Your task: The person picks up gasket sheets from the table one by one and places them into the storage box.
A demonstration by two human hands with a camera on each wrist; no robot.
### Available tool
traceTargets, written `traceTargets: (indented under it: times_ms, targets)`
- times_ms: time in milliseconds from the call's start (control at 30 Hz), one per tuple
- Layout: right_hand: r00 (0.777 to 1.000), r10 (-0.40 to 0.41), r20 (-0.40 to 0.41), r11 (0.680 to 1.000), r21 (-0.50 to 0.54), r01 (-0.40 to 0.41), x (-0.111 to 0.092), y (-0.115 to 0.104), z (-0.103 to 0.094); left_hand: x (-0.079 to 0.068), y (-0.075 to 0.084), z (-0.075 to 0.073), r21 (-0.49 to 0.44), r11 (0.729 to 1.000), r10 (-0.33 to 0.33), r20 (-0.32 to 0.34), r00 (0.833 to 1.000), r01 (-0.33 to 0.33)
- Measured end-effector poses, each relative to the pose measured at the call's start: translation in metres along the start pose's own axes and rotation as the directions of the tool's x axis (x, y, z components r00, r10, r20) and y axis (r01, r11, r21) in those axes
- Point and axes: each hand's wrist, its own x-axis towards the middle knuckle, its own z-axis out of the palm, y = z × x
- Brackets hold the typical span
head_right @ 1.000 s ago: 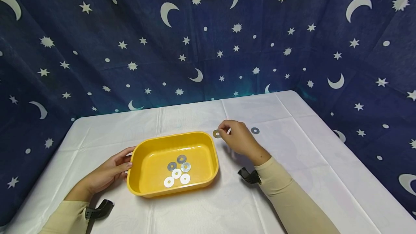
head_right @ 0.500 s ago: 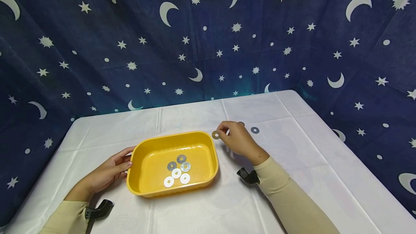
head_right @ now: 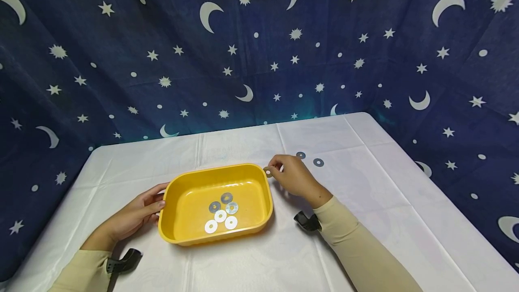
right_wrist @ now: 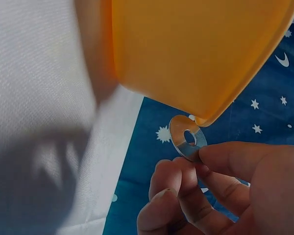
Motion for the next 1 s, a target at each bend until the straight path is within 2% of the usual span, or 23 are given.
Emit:
traceTargets:
  times_ms: [233,533,833,1000]
  targets:
    - [1.0,0.014,-0.01,1.0,-0.007,-0.014,-0.001,-0.003,-0.003,0.0,0.0,0.0,-0.003,1.0,0.002,0.005,1.0,-0.002]
    - [0.996,-0.016,-0.092,1.0,0.015,0.018,-0.003,-0.009,-0.008,-0.001,0.0,0.0,-0.002,1.0,-0.004,-0.001,1.0,0.004]
    - [0.996,-0.05,-0.078,0.998,0.02,0.052,-0.004,-0.02,-0.003,-0.001,0.0,-0.002,-0.002,1.0,-0.007,-0.01,1.0,0.007]
    - [0.999,-0.031,-0.011,0.999,0.036,0.032,-0.008,-0.03,0.003,0.0,-0.001,-0.001,-0.011,1.0,-0.006,0.001,1.0,0.006]
